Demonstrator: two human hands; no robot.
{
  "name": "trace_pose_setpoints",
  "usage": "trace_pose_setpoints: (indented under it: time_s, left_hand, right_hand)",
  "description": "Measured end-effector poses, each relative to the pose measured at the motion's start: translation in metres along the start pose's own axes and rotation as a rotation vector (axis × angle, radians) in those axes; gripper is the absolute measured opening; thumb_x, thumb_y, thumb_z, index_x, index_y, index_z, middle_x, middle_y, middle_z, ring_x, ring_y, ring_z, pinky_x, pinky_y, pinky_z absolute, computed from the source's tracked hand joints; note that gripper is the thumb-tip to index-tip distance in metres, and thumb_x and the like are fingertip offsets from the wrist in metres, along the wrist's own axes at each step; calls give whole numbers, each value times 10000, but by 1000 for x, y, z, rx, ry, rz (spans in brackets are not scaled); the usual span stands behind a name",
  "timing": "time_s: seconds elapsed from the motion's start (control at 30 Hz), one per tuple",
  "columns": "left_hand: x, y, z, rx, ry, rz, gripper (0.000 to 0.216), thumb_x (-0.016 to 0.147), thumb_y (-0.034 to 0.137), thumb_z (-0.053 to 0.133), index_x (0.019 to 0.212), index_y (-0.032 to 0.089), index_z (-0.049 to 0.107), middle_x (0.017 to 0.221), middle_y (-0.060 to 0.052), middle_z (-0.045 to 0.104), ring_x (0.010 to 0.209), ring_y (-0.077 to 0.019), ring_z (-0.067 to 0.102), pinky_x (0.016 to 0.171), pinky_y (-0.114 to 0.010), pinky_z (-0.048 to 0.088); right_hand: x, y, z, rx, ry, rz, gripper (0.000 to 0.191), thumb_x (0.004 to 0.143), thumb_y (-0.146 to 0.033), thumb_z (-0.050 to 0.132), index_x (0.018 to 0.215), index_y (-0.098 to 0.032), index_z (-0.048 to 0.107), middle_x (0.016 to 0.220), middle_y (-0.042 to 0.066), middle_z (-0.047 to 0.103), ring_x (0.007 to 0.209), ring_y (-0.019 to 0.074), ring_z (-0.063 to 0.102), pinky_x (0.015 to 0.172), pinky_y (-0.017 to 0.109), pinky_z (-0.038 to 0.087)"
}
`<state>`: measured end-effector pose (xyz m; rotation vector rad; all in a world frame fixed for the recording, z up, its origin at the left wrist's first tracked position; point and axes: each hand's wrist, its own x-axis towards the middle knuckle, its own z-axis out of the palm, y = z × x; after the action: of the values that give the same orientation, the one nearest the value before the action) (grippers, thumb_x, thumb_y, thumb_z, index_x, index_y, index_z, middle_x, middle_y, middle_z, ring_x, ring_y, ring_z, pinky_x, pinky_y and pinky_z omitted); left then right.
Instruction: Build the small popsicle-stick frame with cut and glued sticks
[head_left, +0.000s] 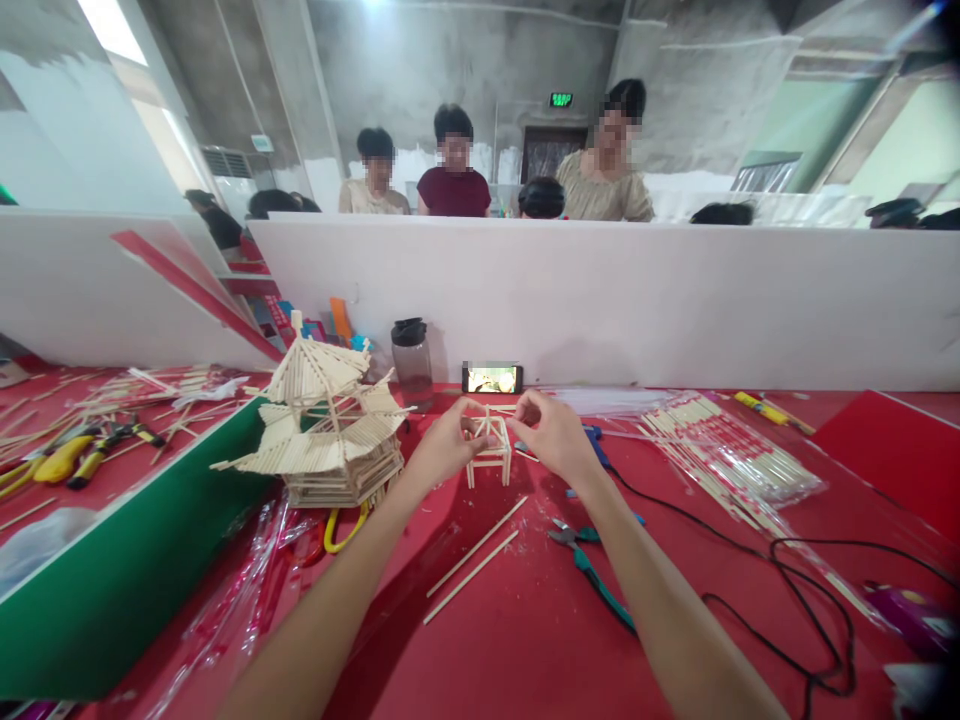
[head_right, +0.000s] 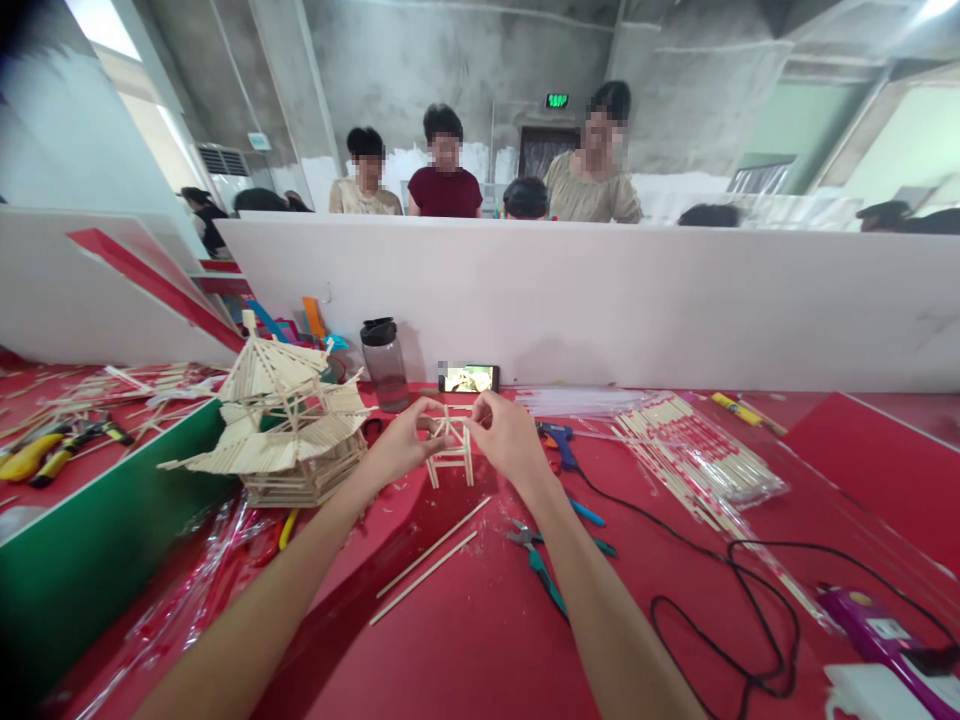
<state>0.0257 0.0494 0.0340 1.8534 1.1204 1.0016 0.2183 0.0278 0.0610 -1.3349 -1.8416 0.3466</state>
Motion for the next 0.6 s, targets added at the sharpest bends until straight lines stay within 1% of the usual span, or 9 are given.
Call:
trace_pose_setpoints:
  time_s: [0.1, 0.2, 0.33, 0.6]
  left_hand:
    - [0, 1, -1, 24, -3, 2, 419, 716, 332, 739, 1058, 202, 536, 702, 45, 569, 630, -121, 518, 596, -225, 358]
    - [0, 0, -1, 47, -9, 19, 431, 722, 340, 736, 1080, 202, 538, 687, 46, 562, 638, -127, 518, 605, -230, 366]
    - [2, -4, 0, 37, -25, 46, 454, 728, 332, 731, 1114, 199, 533, 690, 40, 561, 661, -137, 534, 614, -235, 382]
    - [1, -3, -3, 23, -52, 42, 464, 730, 292, 709, 1142, 202, 516, 674, 54, 531, 631, -131, 529, 615, -240, 395]
  right_hand:
    - [0, 2, 4, 39, -22, 0, 72, 789, -250, 604, 767, -206, 552, 735, -9, 658, 641, 137, 592, 633, 250, 411]
    - [-1, 4, 13, 115, -57, -9, 70, 795, -262, 610, 815, -212, 565, 808, 6, 683, 677, 145, 614, 671, 264, 443]
    - [-3, 5, 24, 188, -77, 13, 123, 783, -262, 632, 878, -228, 562, 879, 6, 696, 722, 154, 642, 699, 277, 467]
    - [-4, 5, 31, 262, -63, 79, 162, 776, -325, 647, 818, -219, 532, 853, 14, 691, 814, 175, 674, 703, 283, 487]
